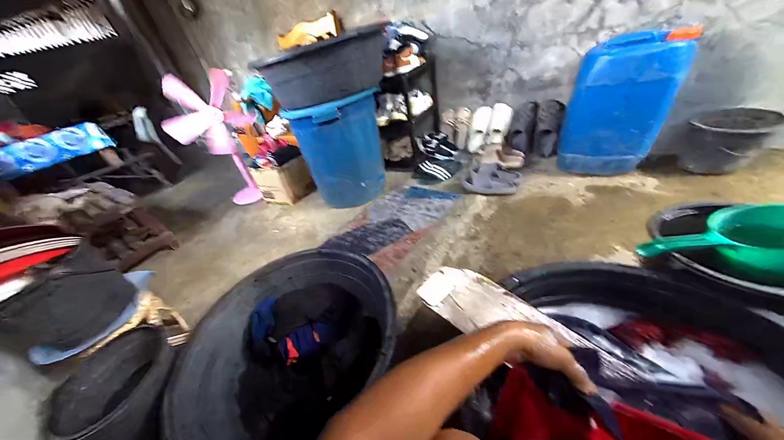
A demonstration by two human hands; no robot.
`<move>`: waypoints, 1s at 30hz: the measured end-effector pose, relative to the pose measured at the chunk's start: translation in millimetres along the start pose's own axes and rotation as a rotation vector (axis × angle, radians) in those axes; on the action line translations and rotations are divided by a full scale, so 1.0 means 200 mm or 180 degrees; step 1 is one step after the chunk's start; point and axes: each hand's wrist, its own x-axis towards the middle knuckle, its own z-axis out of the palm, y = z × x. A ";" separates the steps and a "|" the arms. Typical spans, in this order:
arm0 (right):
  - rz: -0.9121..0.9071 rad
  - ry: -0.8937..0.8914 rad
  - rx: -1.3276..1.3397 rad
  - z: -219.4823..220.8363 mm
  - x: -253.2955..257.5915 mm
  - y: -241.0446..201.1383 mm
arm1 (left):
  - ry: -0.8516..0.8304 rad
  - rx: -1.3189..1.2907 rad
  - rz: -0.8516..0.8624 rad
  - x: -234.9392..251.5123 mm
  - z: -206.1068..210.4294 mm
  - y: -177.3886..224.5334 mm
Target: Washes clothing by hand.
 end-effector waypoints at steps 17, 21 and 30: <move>0.0011 -0.0534 -0.1581 -0.07 0.13 -0.27 | 0.0690 -0.2112 0.0279 -0.01 -0.01 -0.25; 0.0880 0.0037 -0.1308 0.02 0.37 0.11 | 0.1461 -0.1203 -0.0695 0.36 0.02 -0.51; 0.1838 0.0340 -0.1711 0.22 0.36 0.49 | 0.0985 -0.1863 -0.1388 0.52 0.05 -0.60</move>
